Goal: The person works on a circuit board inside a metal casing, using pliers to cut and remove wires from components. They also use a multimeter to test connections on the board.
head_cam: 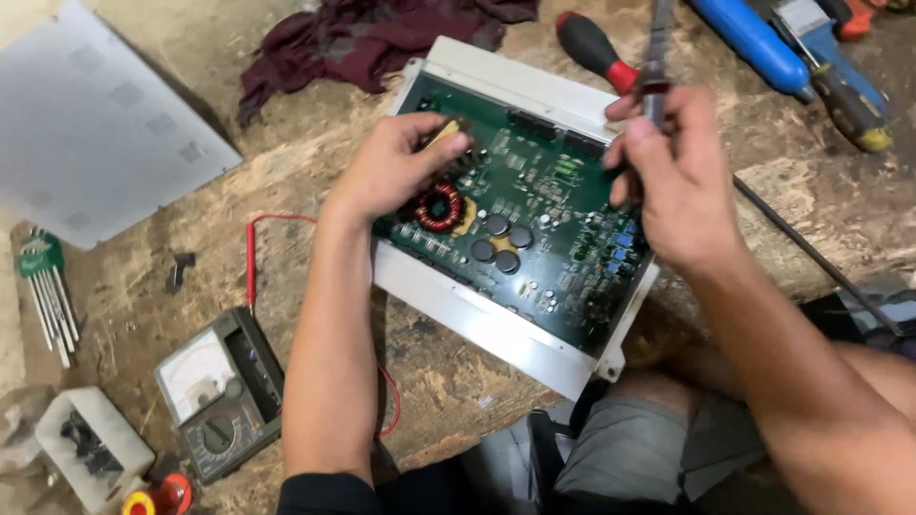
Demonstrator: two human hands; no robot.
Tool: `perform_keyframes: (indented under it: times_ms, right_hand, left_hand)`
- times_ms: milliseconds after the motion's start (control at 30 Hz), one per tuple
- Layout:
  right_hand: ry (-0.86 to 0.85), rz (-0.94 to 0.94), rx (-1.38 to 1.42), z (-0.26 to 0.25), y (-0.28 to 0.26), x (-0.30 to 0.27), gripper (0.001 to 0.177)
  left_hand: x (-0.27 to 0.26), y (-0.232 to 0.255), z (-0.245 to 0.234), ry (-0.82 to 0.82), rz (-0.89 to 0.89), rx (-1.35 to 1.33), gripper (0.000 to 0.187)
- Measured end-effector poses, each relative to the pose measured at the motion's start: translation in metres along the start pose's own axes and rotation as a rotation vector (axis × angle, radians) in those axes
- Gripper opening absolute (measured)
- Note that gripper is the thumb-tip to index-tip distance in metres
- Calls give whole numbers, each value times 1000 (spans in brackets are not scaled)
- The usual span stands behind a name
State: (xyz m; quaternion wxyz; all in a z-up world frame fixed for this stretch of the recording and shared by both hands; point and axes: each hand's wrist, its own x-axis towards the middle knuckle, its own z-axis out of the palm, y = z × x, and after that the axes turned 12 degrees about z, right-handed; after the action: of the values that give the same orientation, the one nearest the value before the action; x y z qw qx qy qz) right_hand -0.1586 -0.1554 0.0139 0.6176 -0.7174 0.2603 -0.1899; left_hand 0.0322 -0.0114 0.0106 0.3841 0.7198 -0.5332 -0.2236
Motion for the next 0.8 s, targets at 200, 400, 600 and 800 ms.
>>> perform_keyframes:
  times_ms: [200,400,600,800]
  right_hand:
    - [-157,160,-64,34,8,17,23]
    - [62,146,23,42,-16,16,13]
    - [-154,176,-379,65,-4,25,24]
    - [-13,72,157,56,10,27,20]
  left_hand:
    - [-3,-11,3,92,8,-271,15]
    - [-5,9,-2,-29,38,-100,21]
    - [0,-18,1,14,122,-12,30]
    - [-4,1,0,-28,133,-84,26]
